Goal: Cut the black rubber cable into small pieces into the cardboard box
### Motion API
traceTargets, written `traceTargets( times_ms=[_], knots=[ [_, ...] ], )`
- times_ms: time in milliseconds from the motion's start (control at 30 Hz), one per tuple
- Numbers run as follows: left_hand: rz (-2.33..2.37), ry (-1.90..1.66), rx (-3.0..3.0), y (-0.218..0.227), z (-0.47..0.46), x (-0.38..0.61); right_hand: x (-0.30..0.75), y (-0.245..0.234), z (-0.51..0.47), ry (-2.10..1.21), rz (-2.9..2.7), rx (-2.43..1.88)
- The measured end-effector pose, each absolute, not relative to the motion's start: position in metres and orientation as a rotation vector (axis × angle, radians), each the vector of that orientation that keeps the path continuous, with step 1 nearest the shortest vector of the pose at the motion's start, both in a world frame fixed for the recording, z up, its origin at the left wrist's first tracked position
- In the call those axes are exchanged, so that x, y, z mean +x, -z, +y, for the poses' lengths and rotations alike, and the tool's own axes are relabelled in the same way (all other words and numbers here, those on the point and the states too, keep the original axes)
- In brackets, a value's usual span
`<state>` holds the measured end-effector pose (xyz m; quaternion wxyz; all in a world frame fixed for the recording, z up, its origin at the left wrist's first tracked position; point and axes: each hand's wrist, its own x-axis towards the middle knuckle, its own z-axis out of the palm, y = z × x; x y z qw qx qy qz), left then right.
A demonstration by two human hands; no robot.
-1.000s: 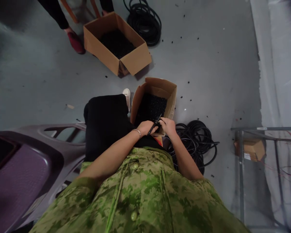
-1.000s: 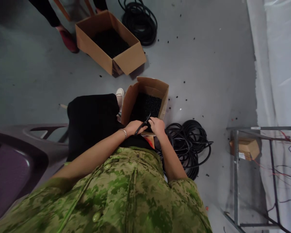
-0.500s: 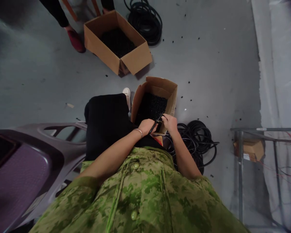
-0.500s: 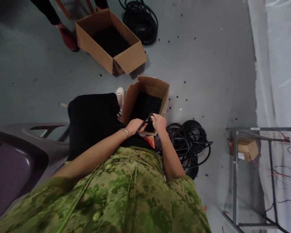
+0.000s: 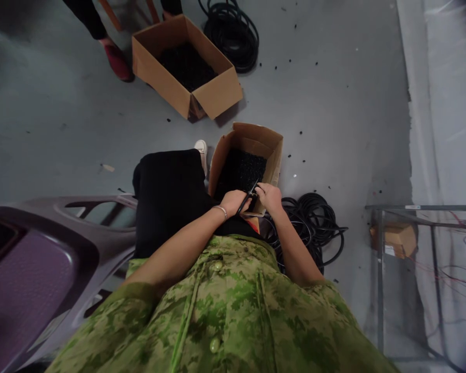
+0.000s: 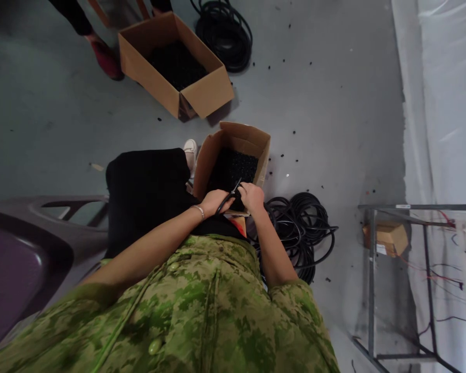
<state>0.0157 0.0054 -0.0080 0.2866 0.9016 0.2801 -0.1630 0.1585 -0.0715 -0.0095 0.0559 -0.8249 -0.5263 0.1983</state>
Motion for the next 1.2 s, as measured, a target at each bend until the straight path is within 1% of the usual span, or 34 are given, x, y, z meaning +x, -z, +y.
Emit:
traceTargets(
  times_ms=[233, 367, 600, 833, 967, 1200],
  knots=[
    [0.770, 0.392, 2.414, 0.001, 0.005, 0.016, 0.157, 0.010, -0.066, -0.545, -1.514, -2.526],
    [0.788, 0.376, 2.400, 0.001, 0.005, 0.016, 0.159, 0.007, -0.065, -0.558, -1.528, -2.540],
    [0.784, 0.383, 2.355, 0.006, 0.006, 0.016, 0.154, -0.001, -0.067, -0.576, -1.718, -2.488],
    [0.830, 0.376, 2.381, 0.003, 0.005, 0.017, 0.150, -0.005, -0.063, -0.570, -1.668, -2.560],
    [0.910, 0.347, 2.331, 0.001, 0.007, 0.018, 0.142, -0.003, -0.063, -0.625, -1.647, -2.577],
    [0.861, 0.507, 2.269, 0.003, 0.009, 0.017, 0.148, 0.012, -0.080, -0.741, -1.556, -2.601]
  ],
)
